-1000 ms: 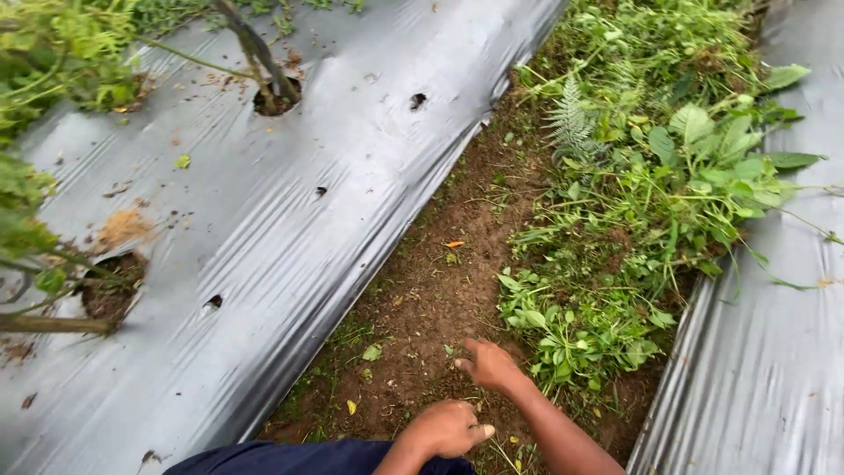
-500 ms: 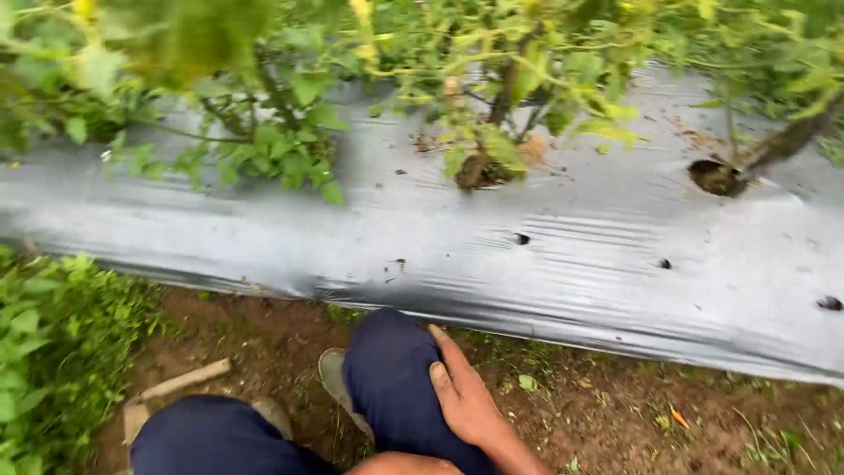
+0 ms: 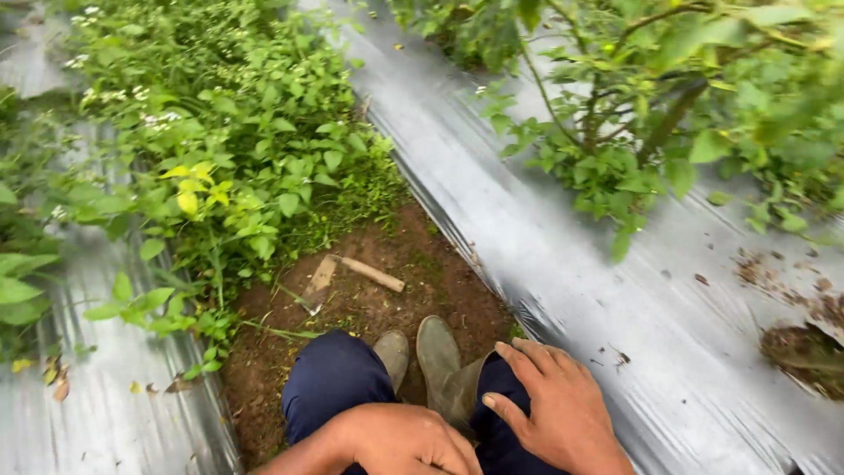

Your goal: Using a hand hoe to loosen soil and pulling weeds from a garden bed with plastic mulch.

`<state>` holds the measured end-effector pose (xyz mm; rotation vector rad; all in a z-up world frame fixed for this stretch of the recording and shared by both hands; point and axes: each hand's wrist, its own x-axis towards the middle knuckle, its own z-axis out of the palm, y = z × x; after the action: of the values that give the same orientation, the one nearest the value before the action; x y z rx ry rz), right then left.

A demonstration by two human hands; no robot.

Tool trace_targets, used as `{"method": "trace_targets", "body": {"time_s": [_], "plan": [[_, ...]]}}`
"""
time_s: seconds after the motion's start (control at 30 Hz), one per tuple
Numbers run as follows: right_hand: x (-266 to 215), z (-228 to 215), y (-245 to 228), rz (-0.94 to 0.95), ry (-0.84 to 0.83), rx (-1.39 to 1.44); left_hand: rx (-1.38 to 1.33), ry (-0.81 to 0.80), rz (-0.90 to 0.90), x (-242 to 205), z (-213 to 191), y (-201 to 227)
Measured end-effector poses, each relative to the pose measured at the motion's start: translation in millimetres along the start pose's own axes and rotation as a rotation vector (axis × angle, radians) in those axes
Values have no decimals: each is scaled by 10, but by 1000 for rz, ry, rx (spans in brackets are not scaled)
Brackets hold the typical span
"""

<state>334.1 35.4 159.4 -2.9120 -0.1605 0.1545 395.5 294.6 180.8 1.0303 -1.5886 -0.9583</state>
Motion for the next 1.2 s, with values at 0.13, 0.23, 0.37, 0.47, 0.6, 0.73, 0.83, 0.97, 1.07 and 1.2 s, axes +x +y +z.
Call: {"method": "trace_targets", "body": {"time_s": [0.13,0.23,0.37,0.47,0.6,0.73,0.83,0.97,1.07,1.2], "plan": [[476,-154,-161,-171,-284,-54,203,131,-395,-236,-185,508],[738,-89,-276,-335,-161,-66,417,218,-489,-460,-267,720],[1038,-157,-497,-428,-323,-98,424,359,-628,-809,-311,844],[1255,-150,-642,-555,-386,-65,463,351,-827,-1131,-311,788],[1554,-73,-850,-736,-583,-20,346,302,-1260,-1676,-246,636],[1821,118,-1039,-808,-839,-118,42,312,-1653,-2308,-152,331],[2086,283,-1219,-816,-1026,-238,-14,272,-1757,-2596,-18,8],[2545,711,-1557,-807,-1073,-287,113,275,-1777,-3044,51,-629],[2908,1052,-1800,-708,-1017,-277,503,211,-1689,-3635,52,-1444],[3429,1707,-1849,-598,-1049,-315,573,78,-1566,-3957,-172,-2040]]}}
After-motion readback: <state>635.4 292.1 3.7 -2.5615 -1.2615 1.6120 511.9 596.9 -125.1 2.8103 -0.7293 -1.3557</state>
